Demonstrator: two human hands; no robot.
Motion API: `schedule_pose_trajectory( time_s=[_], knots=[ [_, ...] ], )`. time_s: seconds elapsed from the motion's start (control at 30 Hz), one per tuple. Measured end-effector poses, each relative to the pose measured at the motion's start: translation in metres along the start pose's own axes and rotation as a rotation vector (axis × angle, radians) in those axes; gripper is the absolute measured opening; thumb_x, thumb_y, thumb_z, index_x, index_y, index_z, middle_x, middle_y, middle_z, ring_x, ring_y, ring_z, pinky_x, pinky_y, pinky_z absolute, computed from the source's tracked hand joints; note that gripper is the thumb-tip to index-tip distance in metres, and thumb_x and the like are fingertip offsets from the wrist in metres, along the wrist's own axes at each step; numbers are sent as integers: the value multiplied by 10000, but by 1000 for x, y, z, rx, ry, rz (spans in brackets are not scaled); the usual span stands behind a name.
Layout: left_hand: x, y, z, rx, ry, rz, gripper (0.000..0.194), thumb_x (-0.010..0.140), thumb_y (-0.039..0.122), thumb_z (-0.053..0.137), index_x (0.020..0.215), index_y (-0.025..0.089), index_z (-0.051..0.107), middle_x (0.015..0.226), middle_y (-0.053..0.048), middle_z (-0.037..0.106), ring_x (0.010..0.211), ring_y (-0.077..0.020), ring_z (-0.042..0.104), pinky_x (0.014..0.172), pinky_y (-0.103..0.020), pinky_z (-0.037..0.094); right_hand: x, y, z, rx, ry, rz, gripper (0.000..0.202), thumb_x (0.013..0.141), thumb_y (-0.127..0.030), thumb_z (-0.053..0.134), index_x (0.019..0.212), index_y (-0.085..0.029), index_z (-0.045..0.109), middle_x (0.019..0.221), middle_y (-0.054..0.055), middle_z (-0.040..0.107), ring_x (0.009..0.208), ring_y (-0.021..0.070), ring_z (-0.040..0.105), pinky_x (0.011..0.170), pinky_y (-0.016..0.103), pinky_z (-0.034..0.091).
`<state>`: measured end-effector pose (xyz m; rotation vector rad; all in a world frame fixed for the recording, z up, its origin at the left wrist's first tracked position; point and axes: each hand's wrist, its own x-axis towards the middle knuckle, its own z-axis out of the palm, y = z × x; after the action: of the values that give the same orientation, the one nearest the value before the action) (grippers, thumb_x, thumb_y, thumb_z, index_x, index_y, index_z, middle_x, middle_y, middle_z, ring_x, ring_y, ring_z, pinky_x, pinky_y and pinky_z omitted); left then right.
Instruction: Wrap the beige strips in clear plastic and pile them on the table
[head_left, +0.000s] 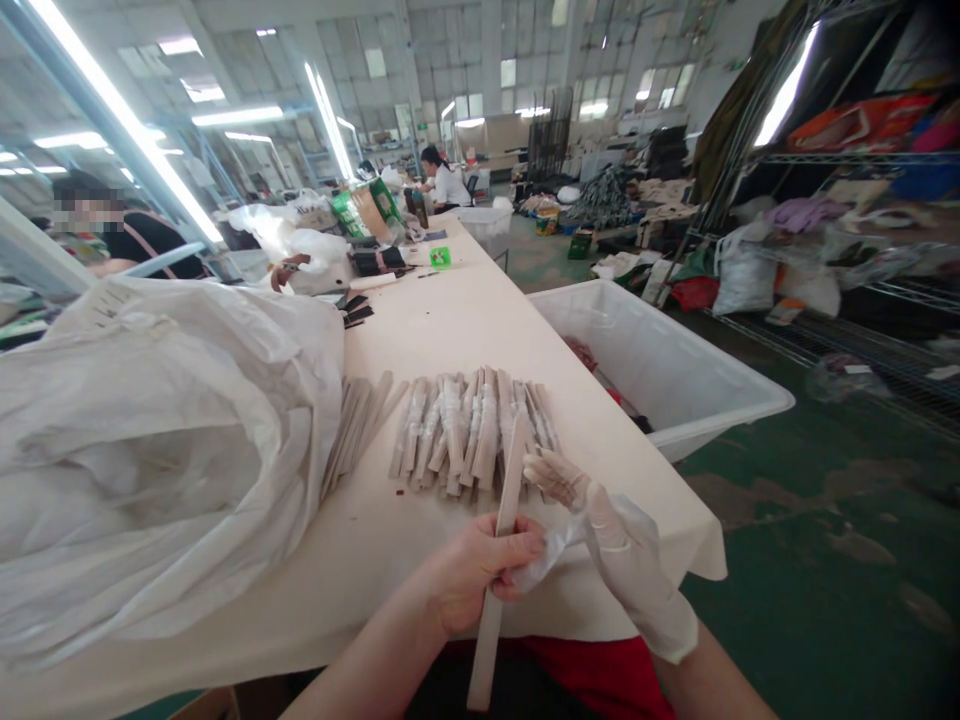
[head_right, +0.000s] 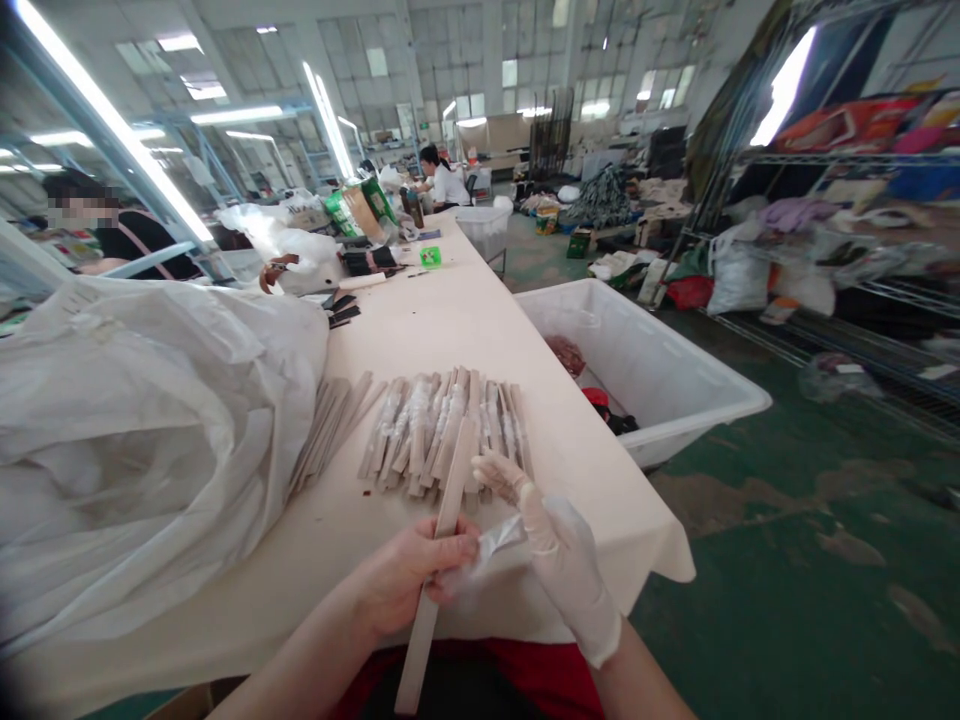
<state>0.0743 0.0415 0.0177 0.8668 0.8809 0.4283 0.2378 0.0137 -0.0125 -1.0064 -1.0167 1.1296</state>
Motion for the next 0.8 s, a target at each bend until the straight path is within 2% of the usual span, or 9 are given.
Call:
schedule_pose_trajectory(
  time_s=[0.13, 0.2, 0.27, 0.37, 0.43, 0.47, 0.57, 0.7, 0.8],
  knots=[
    [-7, 16, 3, 593, 222, 301, 162, 747, 300, 548, 672, 160, 517, 579, 50, 427, 541, -78, 359, 519, -214, 268, -3, -5, -7, -276, -66, 112, 448, 879, -539, 413, 1049, -228, 687, 1002, 69, 693, 1045, 262, 574, 998, 405, 355],
    [-8, 22, 3, 804, 316, 385, 182, 780, 290, 506, 649, 164, 519, 603, 34, 463, 598, -103, 412, 560, -226, 292, -4, -1, -7, -240, -33, 207, 503, 872, -570, 387, 938, -202, 724, 881, 84, 706, 923, 275, 614, 908, 416, 423],
    [-8, 23, 2, 865, 347, 374, 194, 798, 305, 481, 664, 170, 520, 601, 33, 478, 594, -111, 433, 551, -226, 297, -4, 3, -2, -142, -23, 219, 520, 860, -584, 397, 887, -184, 728, 848, 93, 697, 853, 278, 616, 825, 416, 457],
    [-4, 20, 2, 799, 297, 333, 168, 807, 312, 460, 735, 173, 523, 591, 44, 482, 557, -106, 438, 524, -213, 315, -2, 3, 11, -105, -219, 109, 333, 819, -485, 555, 845, -196, 717, 889, 70, 675, 885, 260, 583, 838, 384, 427],
    [-1, 17, 1, 769, 294, 326, 146, 803, 299, 465, 767, 171, 525, 576, 49, 481, 542, -104, 443, 520, -208, 328, -1, 1, 19, -113, -310, 85, 223, 819, -395, 590, 813, -205, 707, 861, 40, 657, 877, 227, 562, 852, 351, 396],
    [0, 16, 1, 759, 301, 326, 140, 801, 294, 469, 777, 169, 526, 570, 51, 479, 538, -103, 445, 520, -206, 332, -1, 1, 22, -107, -297, 101, 215, 831, -376, 578, 783, -205, 700, 822, 28, 643, 843, 209, 552, 826, 334, 392],
    [-2, 14, -5, 716, 289, 348, 165, 805, 320, 492, 853, 166, 528, 589, 53, 476, 537, -100, 434, 517, -200, 337, 1, 3, 22, -43, -150, 162, 277, 828, -392, 580, 644, -192, 637, 677, -3, 558, 698, 161, 488, 686, 284, 375],
    [-15, 10, -20, 736, 257, 374, 248, 861, 370, 416, 909, 164, 546, 668, 32, 492, 584, -104, 444, 556, -202, 361, 8, 11, 10, 270, 34, 233, 323, 768, -414, 651, 566, -184, 548, 581, -24, 505, 586, 132, 442, 614, 259, 364],
    [-27, 6, -31, 843, 260, 331, 284, 861, 375, 417, 933, 161, 588, 712, 12, 539, 654, -125, 493, 610, -214, 384, 15, 12, 1, 469, 85, 253, 283, 769, -379, 660, 588, -180, 572, 592, -24, 511, 578, 121, 447, 593, 235, 374]
  ],
)
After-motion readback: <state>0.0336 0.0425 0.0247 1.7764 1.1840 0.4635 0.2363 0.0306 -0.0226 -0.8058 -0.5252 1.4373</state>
